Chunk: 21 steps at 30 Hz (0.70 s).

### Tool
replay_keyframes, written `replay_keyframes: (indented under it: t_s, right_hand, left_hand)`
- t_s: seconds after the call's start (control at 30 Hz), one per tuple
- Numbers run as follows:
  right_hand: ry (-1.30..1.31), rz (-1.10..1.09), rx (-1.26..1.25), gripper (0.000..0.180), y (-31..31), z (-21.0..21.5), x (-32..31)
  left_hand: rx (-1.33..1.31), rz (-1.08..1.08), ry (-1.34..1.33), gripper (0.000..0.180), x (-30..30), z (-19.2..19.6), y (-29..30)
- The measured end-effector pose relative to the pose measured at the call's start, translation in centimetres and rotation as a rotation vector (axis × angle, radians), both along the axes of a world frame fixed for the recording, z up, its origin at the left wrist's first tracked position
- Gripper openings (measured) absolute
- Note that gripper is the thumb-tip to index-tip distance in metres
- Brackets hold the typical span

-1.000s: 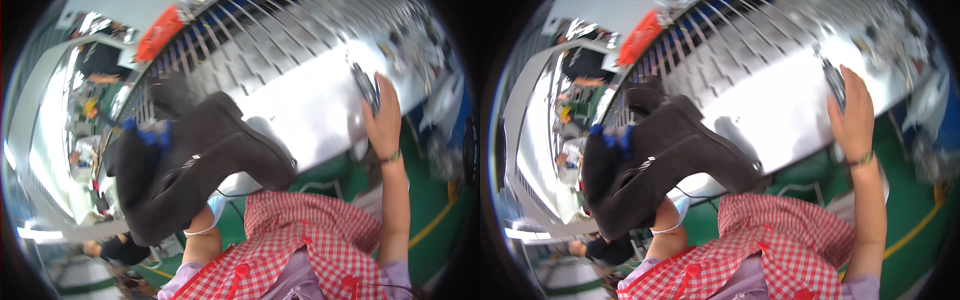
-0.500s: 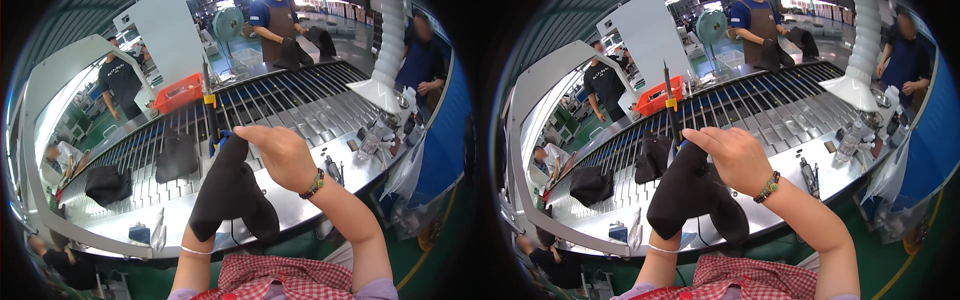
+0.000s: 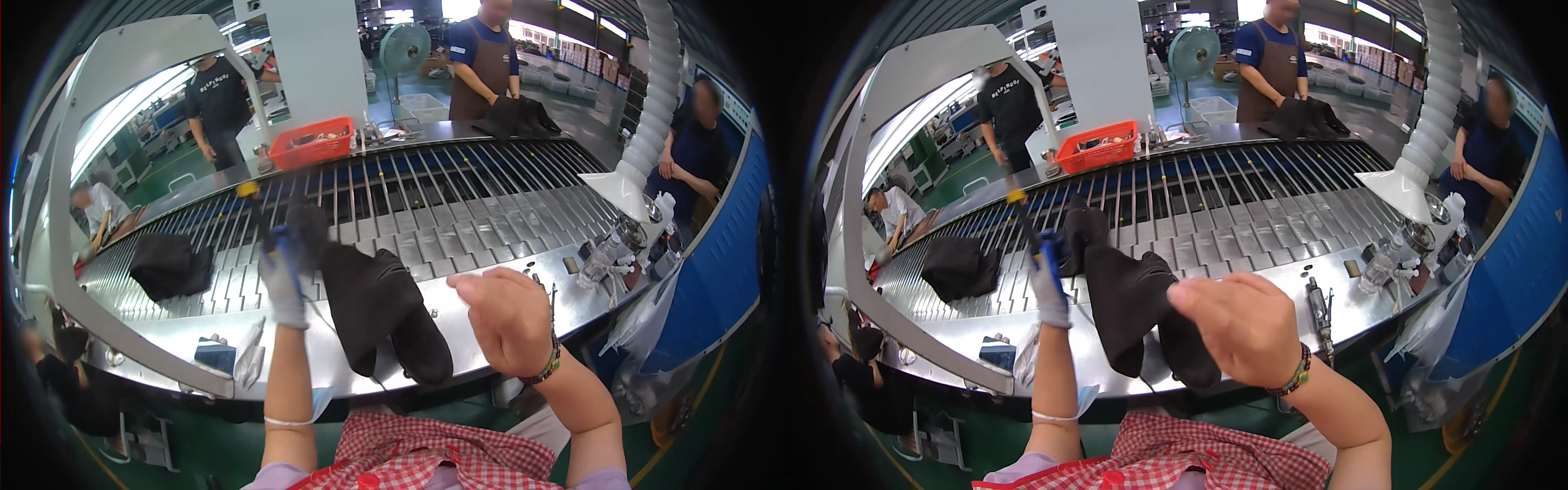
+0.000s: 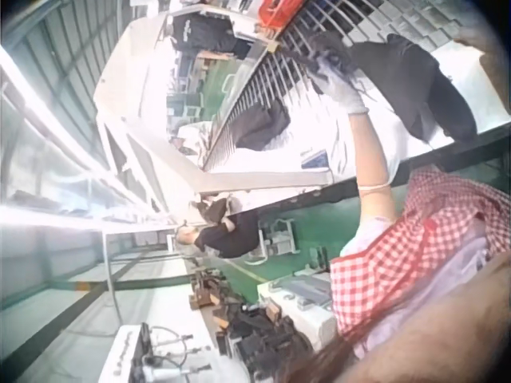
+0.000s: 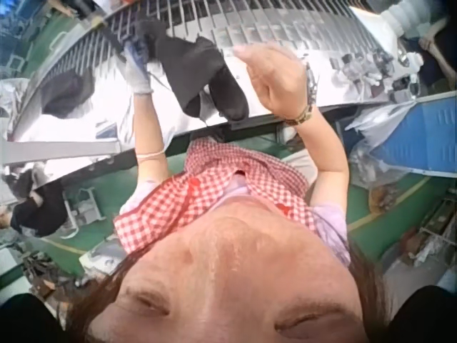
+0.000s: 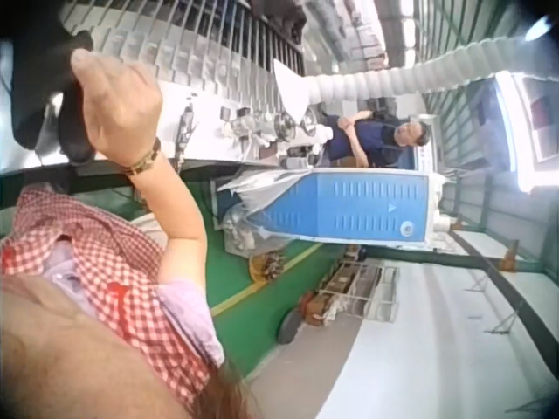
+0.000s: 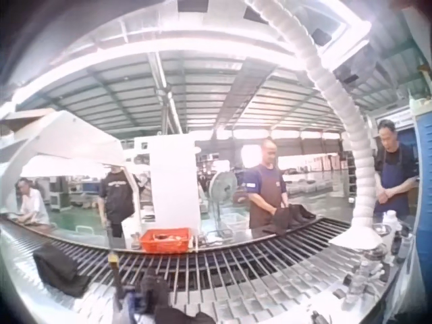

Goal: The person uses a soldering iron to apply heat to the sole of a black boot held in their left hand. They work on multiple boots sequentially, moving them along a metal conveyor belt in a factory setting. The person also uses a pneumatic tool on the boot soles during the process.

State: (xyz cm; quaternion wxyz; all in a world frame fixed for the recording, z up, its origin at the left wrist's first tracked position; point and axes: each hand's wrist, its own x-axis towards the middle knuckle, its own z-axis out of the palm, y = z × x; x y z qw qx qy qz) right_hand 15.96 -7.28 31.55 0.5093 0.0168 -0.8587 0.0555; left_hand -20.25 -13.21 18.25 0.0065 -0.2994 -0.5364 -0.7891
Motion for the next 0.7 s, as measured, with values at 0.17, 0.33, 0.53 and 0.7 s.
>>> replay_keyframes:
  t_s: [0.17,0.33,0.53,0.7]
  right_hand:
    - [-0.008,0.131,0.118,0.026,-5.0,0.6,-1.0]
    - [-0.041,0.168,-0.014,0.057,-7.4,-2.0,-1.3]
    - [-0.108,-0.122,-0.210,0.058,-6.6,-7.1,5.3]
    - [0.069,-0.361,-0.322,0.035,-5.5,-9.7,13.1]
  left_hand:
    - [0.125,-0.181,-0.048,0.031,9.6,11.4,-11.3]
    - [-0.351,-0.638,-0.060,0.026,17.7,11.9,-15.6]
    - [-0.700,-1.253,0.168,0.036,25.5,8.1,-10.6]
    - [-0.420,-1.707,-0.296,0.039,28.4,2.9,-7.3]
